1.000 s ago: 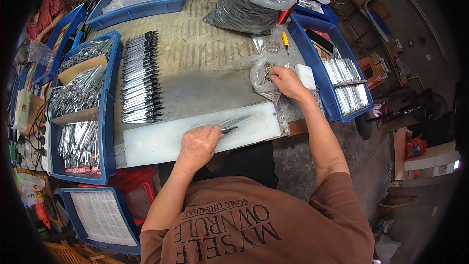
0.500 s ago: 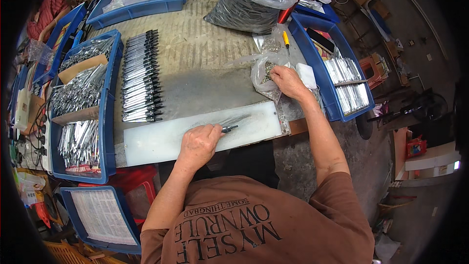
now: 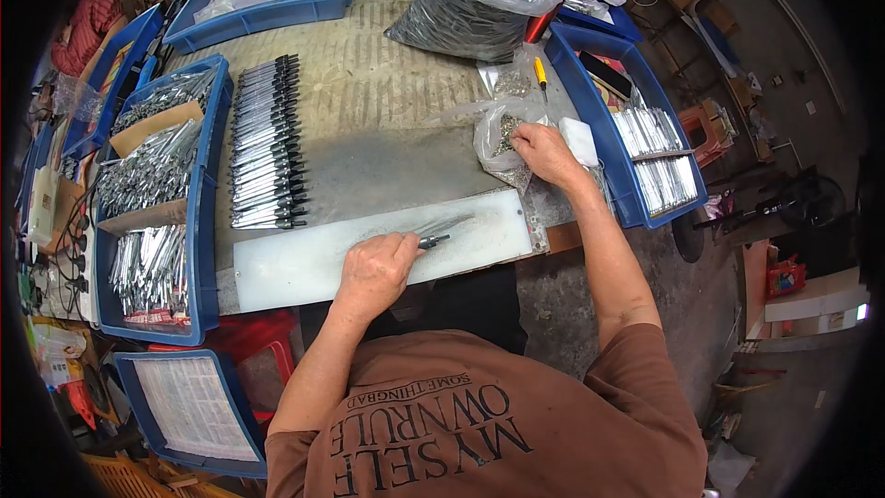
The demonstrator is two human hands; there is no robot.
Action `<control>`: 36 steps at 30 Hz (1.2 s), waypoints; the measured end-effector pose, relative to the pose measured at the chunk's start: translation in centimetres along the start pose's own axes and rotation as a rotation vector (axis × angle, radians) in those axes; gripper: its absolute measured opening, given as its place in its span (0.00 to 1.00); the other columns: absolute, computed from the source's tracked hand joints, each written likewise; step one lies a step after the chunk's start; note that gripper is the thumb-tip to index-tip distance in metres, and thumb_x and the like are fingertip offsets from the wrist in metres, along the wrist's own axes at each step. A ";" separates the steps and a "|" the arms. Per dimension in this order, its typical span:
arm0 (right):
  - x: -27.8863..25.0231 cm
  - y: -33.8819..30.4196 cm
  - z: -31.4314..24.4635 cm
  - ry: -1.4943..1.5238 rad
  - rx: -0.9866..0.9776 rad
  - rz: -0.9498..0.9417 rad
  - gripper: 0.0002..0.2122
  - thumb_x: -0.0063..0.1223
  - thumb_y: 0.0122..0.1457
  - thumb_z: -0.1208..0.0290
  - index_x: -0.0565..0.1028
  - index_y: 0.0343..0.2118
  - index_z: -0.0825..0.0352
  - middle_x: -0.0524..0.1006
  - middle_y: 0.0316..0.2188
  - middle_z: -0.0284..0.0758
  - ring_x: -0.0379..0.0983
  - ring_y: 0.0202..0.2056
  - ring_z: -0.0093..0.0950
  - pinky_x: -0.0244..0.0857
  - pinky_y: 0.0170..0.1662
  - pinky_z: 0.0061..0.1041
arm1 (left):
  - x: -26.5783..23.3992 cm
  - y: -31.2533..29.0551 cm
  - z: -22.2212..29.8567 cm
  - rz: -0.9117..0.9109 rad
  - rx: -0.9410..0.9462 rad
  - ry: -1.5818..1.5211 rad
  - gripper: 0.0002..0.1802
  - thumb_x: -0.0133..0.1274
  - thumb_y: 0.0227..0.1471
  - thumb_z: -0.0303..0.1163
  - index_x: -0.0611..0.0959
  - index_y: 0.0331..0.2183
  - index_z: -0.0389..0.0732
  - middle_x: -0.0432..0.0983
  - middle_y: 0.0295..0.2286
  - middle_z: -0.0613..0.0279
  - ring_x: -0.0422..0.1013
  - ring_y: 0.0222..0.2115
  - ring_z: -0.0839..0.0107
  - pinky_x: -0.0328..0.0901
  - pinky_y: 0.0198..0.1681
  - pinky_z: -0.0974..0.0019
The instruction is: The person assembles small mechanical components by hand, inserting metal pins into plastic housings at a workstation.
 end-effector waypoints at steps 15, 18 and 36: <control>-0.3 -3.5 -6.0 0.315 -0.145 0.019 0.08 0.45 0.51 0.71 0.70 0.25 0.72 0.72 0.24 0.45 0.69 0.28 0.42 0.62 0.32 0.34 | 0.0 -0.2 -0.1 -0.011 -0.011 0.010 0.09 0.54 0.40 0.30 0.71 0.22 0.40 0.63 0.14 0.62 0.66 0.16 0.65 0.61 0.18 0.63; 2.0 -5.7 -8.7 0.363 -0.291 -0.047 0.07 0.46 0.50 0.72 0.70 0.25 0.72 0.72 0.23 0.44 0.69 0.28 0.42 0.62 0.31 0.34 | 0.2 -0.1 -0.1 0.002 -0.013 -0.008 0.09 0.55 0.40 0.30 0.71 0.22 0.40 0.63 0.14 0.62 0.66 0.16 0.64 0.60 0.18 0.63; 6.0 -7.1 -12.1 0.089 -0.387 -0.291 0.07 0.46 0.47 0.73 0.71 0.22 0.71 0.72 0.21 0.43 0.69 0.27 0.42 0.63 0.31 0.36 | 0.3 -0.4 0.5 -0.015 0.075 0.134 0.07 0.51 0.41 0.31 0.71 0.22 0.40 0.64 0.16 0.64 0.66 0.17 0.70 0.63 0.18 0.67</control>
Point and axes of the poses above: each hand's wrist, its own y-axis towards the middle knuckle, its own x-axis out of the palm, z = x × y, the point moved 5 cm from there along y, towards the middle knuckle
